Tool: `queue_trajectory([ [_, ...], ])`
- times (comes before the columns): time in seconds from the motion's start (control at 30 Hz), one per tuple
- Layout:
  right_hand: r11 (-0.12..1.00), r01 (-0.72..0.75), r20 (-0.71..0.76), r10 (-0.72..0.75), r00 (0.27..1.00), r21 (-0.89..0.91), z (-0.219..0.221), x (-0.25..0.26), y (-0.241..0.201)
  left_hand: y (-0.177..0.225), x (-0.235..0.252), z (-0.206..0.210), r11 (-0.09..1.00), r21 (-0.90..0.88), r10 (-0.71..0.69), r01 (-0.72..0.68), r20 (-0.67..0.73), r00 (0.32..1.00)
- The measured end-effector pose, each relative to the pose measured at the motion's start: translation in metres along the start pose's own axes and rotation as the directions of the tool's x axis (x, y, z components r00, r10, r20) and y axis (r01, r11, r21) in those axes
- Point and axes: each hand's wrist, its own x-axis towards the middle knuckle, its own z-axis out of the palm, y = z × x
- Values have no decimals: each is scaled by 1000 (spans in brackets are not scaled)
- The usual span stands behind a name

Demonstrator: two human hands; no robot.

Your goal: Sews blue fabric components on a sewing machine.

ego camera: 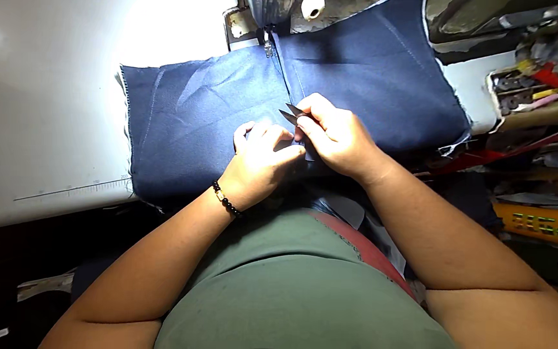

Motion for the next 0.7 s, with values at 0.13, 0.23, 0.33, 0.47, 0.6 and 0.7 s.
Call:
queue_trajectory([
  [0.13, 966, -4, -91, 28, 995, 257, 4, -2, 11, -2, -2, 1, 1000, -25, 15, -16, -32, 999],
  [0.23, 908, -55, -94, 103, 990, 416, 4, -2, 12, 0, -4, 1, 1000, -13, 23, -23, -51, 998],
  [0.33, 872, -94, -86, 153, 984, 480, 3, -1, 11, 1, -4, 4, 999, 23, 34, -32, -72, 997],
  [0.47, 901, -116, -82, 164, 983, 418, 3, 1, 11, 3, -1, 8, 994, 96, 56, -49, -76, 996],
  [0.6, 988, -123, -73, 130, 989, 91, 0, 3, 8, 10, 1, 8, 995, 85, 57, -52, -53, 997],
  [0.7, 963, -84, 27, 94, 995, -254, -10, 4, 1, 10, 1, 11, 996, 52, 74, -71, -63, 995],
])
